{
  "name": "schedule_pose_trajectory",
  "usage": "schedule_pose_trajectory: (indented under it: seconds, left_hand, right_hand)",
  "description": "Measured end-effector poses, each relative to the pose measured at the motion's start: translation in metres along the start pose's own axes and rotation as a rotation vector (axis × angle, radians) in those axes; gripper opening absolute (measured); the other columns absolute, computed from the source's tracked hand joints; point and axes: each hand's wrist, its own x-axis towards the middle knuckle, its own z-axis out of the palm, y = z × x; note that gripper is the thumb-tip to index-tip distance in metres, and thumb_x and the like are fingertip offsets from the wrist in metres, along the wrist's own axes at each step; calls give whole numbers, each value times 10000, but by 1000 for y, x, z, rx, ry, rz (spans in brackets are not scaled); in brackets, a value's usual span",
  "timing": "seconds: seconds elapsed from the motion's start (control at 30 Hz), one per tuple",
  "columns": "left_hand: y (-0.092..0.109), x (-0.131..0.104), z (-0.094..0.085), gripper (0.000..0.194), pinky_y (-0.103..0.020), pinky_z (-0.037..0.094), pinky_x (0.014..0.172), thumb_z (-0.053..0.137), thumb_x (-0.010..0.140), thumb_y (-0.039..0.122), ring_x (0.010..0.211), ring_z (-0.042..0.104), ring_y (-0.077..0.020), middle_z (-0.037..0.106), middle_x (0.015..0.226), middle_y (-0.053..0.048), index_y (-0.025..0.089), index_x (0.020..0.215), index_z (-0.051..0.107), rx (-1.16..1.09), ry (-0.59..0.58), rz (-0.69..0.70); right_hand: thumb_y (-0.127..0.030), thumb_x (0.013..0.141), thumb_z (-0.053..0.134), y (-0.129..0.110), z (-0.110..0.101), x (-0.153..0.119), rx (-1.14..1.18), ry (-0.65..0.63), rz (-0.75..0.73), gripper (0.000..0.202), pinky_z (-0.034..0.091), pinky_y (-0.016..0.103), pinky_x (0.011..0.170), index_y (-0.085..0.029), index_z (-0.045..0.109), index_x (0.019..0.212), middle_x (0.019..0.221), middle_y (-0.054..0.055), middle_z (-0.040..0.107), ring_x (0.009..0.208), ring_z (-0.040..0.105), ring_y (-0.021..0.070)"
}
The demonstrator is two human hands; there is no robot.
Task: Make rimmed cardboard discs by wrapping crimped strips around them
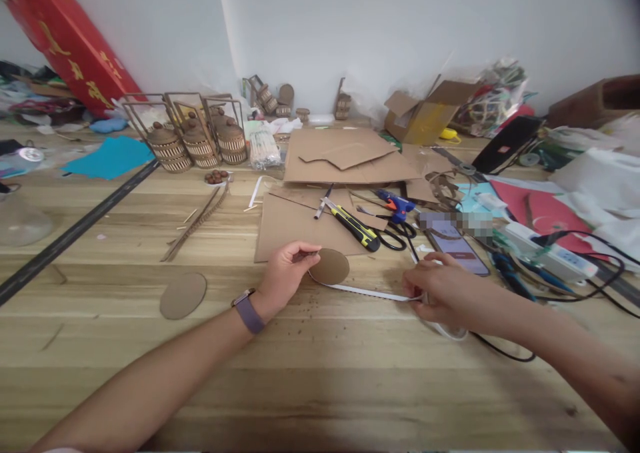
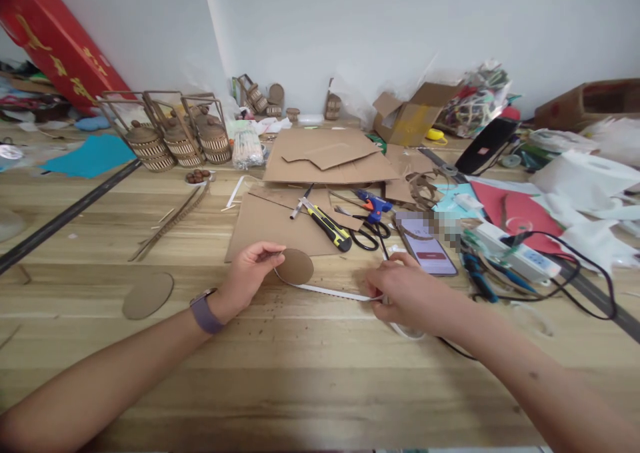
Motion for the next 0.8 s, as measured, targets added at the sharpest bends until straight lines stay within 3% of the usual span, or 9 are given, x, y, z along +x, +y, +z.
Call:
schedule_pose_trajectory:
  seconds: [0.27, 0.47, 0.67, 0.8]
  left_hand:
    - [12, -6, 0, 96, -301, 556, 803, 658, 834, 184, 879, 692, -175, 754, 939, -40, 186, 900, 727, 110, -51, 142]
    - [20, -7, 3, 121, -292, 537, 800, 626, 872, 136, 850, 676, -164, 742, 907, -31, 196, 904, 727, 206, -114, 291]
    - [24, -7, 5, 169, -306, 527, 807, 593, 889, 95, 857, 675, -172, 743, 916, -42, 194, 919, 727, 283, -169, 372]
    - [28, -9, 7, 164, -308, 524, 809, 580, 906, 108, 877, 670, -178, 741, 941, -56, 180, 940, 722, 327, -204, 428]
  right_hand:
    - [-153, 729, 511, 3, -5, 1, 5, 30, -2, 63, 337, 473, 954, -213, 528, 735, 731, 45, 663, 820, 626, 254]
    - [-229, 767, 493, 6, -18, 0, 38, 224, -81, 64, 316, 500, 968, -221, 556, 776, 750, 34, 640, 799, 606, 245]
    - [-217, 788, 497, -10, -40, 14, -21, 324, -196, 87, 330, 481, 941, -218, 584, 796, 782, 40, 650, 814, 601, 236]
    - [-184, 762, 519, -23, -51, 25, -92, 314, -222, 81, 330, 479, 950, -206, 596, 778, 799, 54, 669, 852, 605, 245]
